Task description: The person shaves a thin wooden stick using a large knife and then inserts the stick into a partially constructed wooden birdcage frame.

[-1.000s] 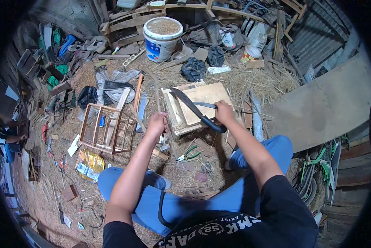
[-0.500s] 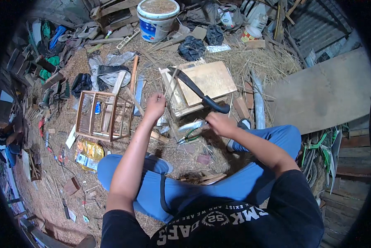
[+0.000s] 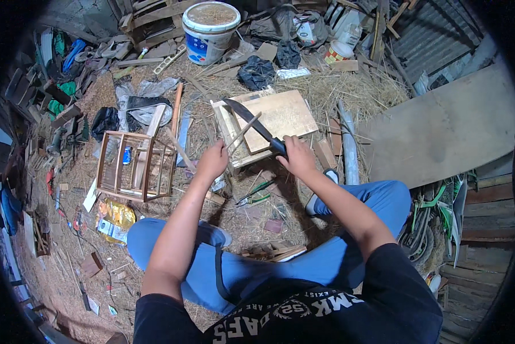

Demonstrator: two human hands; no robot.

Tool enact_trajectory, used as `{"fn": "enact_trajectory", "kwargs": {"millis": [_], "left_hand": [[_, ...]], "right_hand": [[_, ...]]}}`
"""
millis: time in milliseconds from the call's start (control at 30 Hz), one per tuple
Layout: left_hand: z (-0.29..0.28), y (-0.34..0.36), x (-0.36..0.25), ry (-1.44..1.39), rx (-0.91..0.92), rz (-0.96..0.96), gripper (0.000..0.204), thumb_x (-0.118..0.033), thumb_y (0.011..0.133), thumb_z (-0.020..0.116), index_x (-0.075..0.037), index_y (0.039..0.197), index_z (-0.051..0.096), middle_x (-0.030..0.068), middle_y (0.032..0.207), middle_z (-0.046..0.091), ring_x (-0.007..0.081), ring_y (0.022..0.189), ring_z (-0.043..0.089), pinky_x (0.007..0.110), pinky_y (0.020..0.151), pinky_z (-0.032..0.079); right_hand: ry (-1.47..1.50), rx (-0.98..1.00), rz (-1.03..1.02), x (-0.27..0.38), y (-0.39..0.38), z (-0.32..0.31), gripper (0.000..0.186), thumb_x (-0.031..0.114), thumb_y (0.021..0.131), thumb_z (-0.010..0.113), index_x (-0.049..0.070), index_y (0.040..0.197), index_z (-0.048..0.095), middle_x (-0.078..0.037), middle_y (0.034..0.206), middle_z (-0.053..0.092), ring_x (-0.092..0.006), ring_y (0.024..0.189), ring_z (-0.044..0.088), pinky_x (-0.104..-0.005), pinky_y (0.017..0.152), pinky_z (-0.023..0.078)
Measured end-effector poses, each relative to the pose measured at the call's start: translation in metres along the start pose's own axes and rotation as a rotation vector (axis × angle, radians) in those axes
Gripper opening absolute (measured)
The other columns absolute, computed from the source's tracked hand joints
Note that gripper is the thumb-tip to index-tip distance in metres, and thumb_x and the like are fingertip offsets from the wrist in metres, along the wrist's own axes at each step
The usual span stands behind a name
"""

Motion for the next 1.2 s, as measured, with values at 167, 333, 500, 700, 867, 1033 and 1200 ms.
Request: {"fn": "enact_trajectory", "kwargs": {"millis": [167,333,500,700,867,1033,1200], "left_hand": [[0.001,-0.002,-0.004,0.071,0.033,0.005,0.027,-0.027,0.098,0.050,-0.006,0.111,0.061,0.0268,0.100,0.068,0.0468,0.097,0.065,0.053,0.084,0.050],[-0.004,0.000,0.002,0.017,0.108,-0.035,0.036,-0.027,0.096,0.046,-0.002,0.116,0.063,0.0297,0.104,0.069,0.0473,0.099,0.066,0.056,0.090,0.050],[0.008,0.007,0.016,-0.131,0.114,0.013,0.036,-0.026,0.096,0.047,0.000,0.114,0.064,0.0317,0.107,0.067,0.0483,0.104,0.064,0.052,0.094,0.050],[0.006,0.006,0.006,-0.165,0.251,-0.082,0.033,-0.023,0.094,0.052,0.002,0.110,0.066,0.0309,0.108,0.068,0.0453,0.107,0.065,0.046,0.093,0.050],[0.006,0.011,0.015,-0.185,0.305,-0.141,0.032,-0.023,0.092,0.056,0.002,0.110,0.067,0.0292,0.110,0.069,0.0442,0.106,0.066,0.046,0.092,0.051],[0.003,0.015,0.001,-0.186,0.337,-0.198,0.035,-0.025,0.090,0.059,0.001,0.111,0.068,0.0279,0.109,0.070,0.0440,0.104,0.067,0.047,0.091,0.051],[-0.006,0.016,-0.013,-0.117,0.308,-0.175,0.038,-0.023,0.085,0.059,0.000,0.113,0.070,0.0282,0.110,0.070,0.0444,0.105,0.067,0.047,0.093,0.051]], "right_hand": [[-0.012,0.333,0.116,-0.023,0.008,0.020,0.042,0.017,0.082,0.072,0.004,0.114,0.049,-0.022,0.093,0.069,-0.0434,0.088,0.068,-0.0520,0.077,0.054],[0.124,0.359,0.322,-0.042,-0.020,0.003,0.040,0.026,0.080,0.069,0.003,0.110,0.056,-0.024,0.090,0.070,-0.0442,0.087,0.068,-0.0519,0.075,0.054],[0.319,0.155,0.442,-0.056,-0.043,0.010,0.035,0.037,0.084,0.068,0.004,0.097,0.067,-0.022,0.078,0.067,-0.0391,0.079,0.069,-0.0472,0.070,0.052],[0.403,-0.003,0.603,-0.047,-0.055,0.013,0.049,0.055,0.090,0.064,0.006,0.096,0.066,-0.024,0.077,0.068,-0.0443,0.082,0.069,-0.0541,0.073,0.052],[0.157,0.146,0.329,0.005,-0.043,-0.010,0.050,0.057,0.091,0.065,0.007,0.091,0.060,-0.021,0.080,0.069,-0.0426,0.076,0.068,-0.0542,0.065,0.052],[0.155,0.107,0.166,0.019,-0.033,0.008,0.040,0.039,0.085,0.075,0.008,0.098,0.053,-0.020,0.081,0.070,-0.0425,0.078,0.070,-0.0546,0.064,0.054],[0.015,0.327,0.182,0.015,-0.015,0.015,0.042,0.035,0.087,0.074,0.009,0.109,0.049,-0.018,0.079,0.070,-0.0408,0.075,0.070,-0.0529,0.063,0.055]]}}
Point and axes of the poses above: each hand's wrist, its own y-axis towards the middle knuckle, its own z-axis out of the palm, x = y × z, the point moved 2 cm from there along y, towards the middle knuckle
